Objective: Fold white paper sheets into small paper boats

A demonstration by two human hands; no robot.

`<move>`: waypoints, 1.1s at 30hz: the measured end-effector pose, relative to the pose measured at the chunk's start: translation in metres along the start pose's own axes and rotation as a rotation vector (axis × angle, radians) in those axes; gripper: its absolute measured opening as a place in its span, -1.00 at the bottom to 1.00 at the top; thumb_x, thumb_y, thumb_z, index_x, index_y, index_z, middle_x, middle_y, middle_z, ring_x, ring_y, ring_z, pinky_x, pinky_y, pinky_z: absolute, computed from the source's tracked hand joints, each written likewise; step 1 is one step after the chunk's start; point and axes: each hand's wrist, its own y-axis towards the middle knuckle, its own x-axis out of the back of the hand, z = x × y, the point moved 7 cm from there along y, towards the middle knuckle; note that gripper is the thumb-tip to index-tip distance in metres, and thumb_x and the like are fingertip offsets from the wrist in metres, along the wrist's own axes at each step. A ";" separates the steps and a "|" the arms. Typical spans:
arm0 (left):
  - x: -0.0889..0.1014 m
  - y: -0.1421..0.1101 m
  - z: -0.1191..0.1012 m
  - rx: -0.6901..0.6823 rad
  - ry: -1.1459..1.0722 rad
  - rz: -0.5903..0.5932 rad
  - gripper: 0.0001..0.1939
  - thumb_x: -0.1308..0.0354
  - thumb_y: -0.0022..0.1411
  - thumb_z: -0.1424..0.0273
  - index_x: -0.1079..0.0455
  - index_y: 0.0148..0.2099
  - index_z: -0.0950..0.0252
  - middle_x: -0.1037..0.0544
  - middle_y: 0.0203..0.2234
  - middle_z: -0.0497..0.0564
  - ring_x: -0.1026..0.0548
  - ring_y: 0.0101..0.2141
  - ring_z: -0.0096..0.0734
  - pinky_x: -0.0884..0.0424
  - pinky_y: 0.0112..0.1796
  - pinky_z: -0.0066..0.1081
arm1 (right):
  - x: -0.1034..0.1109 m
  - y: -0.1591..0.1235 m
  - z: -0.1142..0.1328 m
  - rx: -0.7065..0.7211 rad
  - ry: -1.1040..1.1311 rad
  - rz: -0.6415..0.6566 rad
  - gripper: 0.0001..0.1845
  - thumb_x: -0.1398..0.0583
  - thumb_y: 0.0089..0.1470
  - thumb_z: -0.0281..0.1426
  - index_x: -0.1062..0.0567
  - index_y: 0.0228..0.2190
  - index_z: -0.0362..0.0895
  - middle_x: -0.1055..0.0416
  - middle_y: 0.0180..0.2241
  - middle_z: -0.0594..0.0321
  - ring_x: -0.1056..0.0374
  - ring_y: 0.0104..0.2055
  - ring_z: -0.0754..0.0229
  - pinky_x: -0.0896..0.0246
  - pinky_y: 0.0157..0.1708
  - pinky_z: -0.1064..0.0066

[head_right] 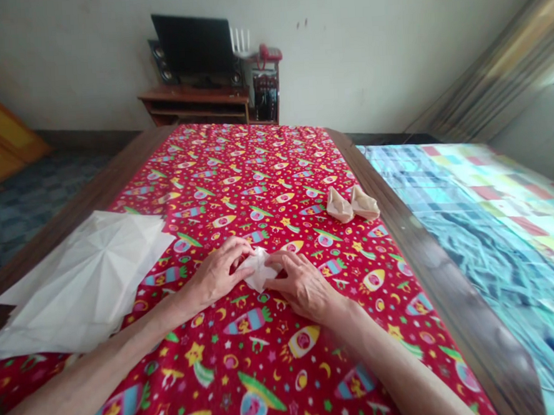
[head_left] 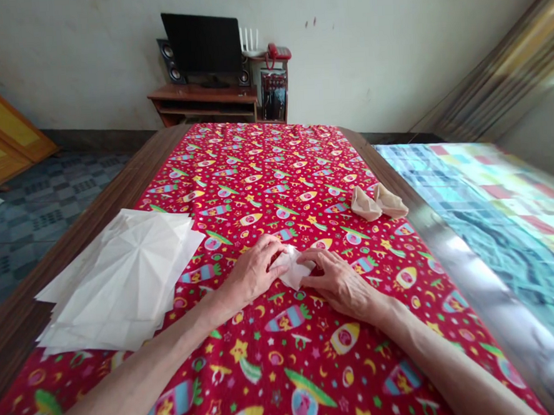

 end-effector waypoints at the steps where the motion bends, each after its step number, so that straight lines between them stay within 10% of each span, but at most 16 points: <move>1: 0.000 -0.001 -0.001 0.001 0.034 -0.001 -0.77 -0.16 0.20 0.43 -0.31 -0.07 0.23 -0.36 -0.16 0.01 -0.43 -0.21 -0.36 -0.40 -0.25 -0.41 | 0.000 -0.001 -0.001 -0.005 0.008 0.004 -0.69 -0.09 0.17 -0.45 -0.49 -0.09 0.03 -0.23 0.04 0.08 -0.19 0.06 0.07 -0.23 -0.03 0.16; 9: -0.002 -0.013 -0.028 -0.261 0.197 0.110 -0.83 0.02 0.32 0.54 -0.38 -0.16 0.26 -0.44 -0.28 -0.04 -0.38 -0.19 -0.37 -0.37 -0.11 -0.35 | 0.005 -0.007 -0.004 -0.043 0.063 0.013 -0.65 -0.01 0.20 -0.52 -0.49 -0.09 -0.06 -0.25 0.10 0.07 -0.12 0.17 0.10 -0.19 0.07 0.18; 16: 0.001 -0.024 -0.022 -0.220 0.167 0.103 -0.71 0.05 0.33 0.54 -0.33 0.04 0.25 -0.41 -0.15 0.03 -0.38 -0.11 -0.35 -0.39 -0.07 -0.33 | 0.000 -0.007 0.004 -0.005 -0.077 0.087 -0.53 -0.12 0.09 -0.51 -0.43 0.01 0.09 -0.10 0.18 0.01 -0.04 0.19 -0.13 -0.15 0.02 -0.04; 25: 0.001 -0.023 -0.023 -0.241 0.202 0.142 -0.76 -0.07 0.31 0.39 -0.38 0.01 0.16 -0.41 -0.14 -0.02 -0.39 -0.12 -0.36 -0.40 -0.10 -0.35 | 0.011 -0.015 -0.008 -0.093 0.130 -0.219 -0.72 -0.10 0.18 -0.47 -0.45 -0.07 -0.08 -0.39 -0.12 0.11 -0.30 -0.09 0.16 -0.30 -0.12 0.28; 33: -0.001 -0.023 -0.039 -0.401 0.469 0.169 -0.79 0.04 0.35 0.48 -0.36 -0.04 0.33 -0.48 -0.17 0.04 -0.41 -0.12 -0.29 -0.41 -0.07 -0.27 | 0.005 0.001 0.002 -0.005 0.006 -0.105 -0.76 -0.10 0.21 -0.36 -0.46 -0.12 -0.14 -0.38 -0.14 0.05 -0.28 -0.08 0.11 -0.31 -0.12 0.26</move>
